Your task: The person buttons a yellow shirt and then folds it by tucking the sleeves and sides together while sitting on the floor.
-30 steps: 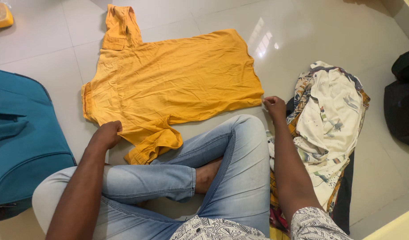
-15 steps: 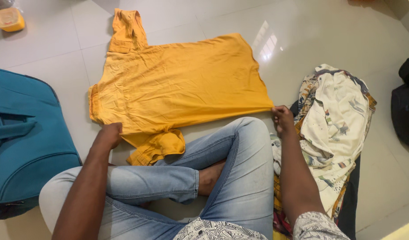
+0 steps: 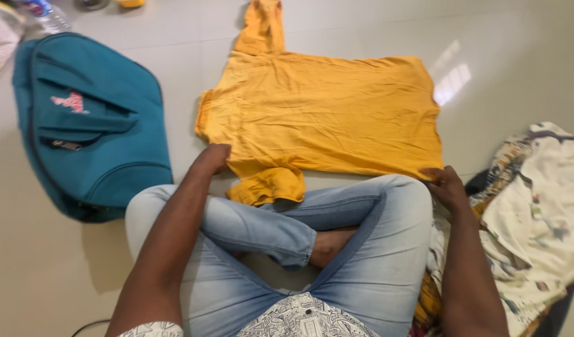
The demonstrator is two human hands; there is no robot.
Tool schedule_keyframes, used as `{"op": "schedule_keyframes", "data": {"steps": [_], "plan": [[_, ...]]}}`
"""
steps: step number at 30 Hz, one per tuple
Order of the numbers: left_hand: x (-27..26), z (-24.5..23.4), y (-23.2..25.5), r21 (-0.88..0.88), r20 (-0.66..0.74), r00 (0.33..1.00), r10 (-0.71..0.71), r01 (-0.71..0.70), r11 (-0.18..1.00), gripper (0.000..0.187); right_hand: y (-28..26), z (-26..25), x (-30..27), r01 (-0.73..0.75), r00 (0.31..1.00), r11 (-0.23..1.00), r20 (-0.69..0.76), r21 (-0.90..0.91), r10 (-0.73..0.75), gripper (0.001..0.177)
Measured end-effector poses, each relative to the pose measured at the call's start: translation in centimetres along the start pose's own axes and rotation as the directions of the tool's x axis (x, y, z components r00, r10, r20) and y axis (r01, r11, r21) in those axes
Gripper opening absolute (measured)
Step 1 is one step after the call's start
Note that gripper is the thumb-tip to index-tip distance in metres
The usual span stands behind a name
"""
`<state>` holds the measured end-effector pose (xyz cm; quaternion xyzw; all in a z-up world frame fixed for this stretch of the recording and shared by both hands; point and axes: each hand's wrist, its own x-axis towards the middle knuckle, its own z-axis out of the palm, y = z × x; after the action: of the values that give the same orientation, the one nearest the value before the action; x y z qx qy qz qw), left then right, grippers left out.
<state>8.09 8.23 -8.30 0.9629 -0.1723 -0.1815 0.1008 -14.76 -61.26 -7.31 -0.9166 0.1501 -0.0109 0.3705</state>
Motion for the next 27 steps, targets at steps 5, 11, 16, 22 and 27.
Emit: {"op": "schedule_keyframes", "data": {"steps": [5,11,16,22,27], "plan": [[0.5,0.2,-0.3,0.129,0.033,0.999,0.040,-0.044,0.991,0.021,0.2,-0.1,1.0,0.200,0.959,0.898,-0.108,-0.391,-0.261,0.028],[0.6,-3.8,-2.7,-0.149,0.061,0.998,0.004,0.005,0.989,0.017,-1.2,-3.9,3.1,0.412,0.901,0.895,-0.069,-0.173,-0.428,0.034],[3.3,-7.3,-5.0,-0.595,0.105,0.993,0.052,0.021,0.803,0.016,-2.9,-6.3,8.3,-0.108,0.986,0.986,0.144,0.130,0.089,0.021],[7.2,-5.2,-3.8,-0.763,-0.001,0.979,-0.205,0.132,0.633,0.030,-1.3,-2.4,15.5,-0.222,0.970,0.833,0.030,0.507,0.240,0.031],[6.9,-6.0,-3.8,-0.462,-0.109,0.962,-0.249,0.173,0.870,0.049,-0.7,-0.7,16.1,-0.211,0.958,0.935,-0.130,0.286,0.256,0.032]]}}
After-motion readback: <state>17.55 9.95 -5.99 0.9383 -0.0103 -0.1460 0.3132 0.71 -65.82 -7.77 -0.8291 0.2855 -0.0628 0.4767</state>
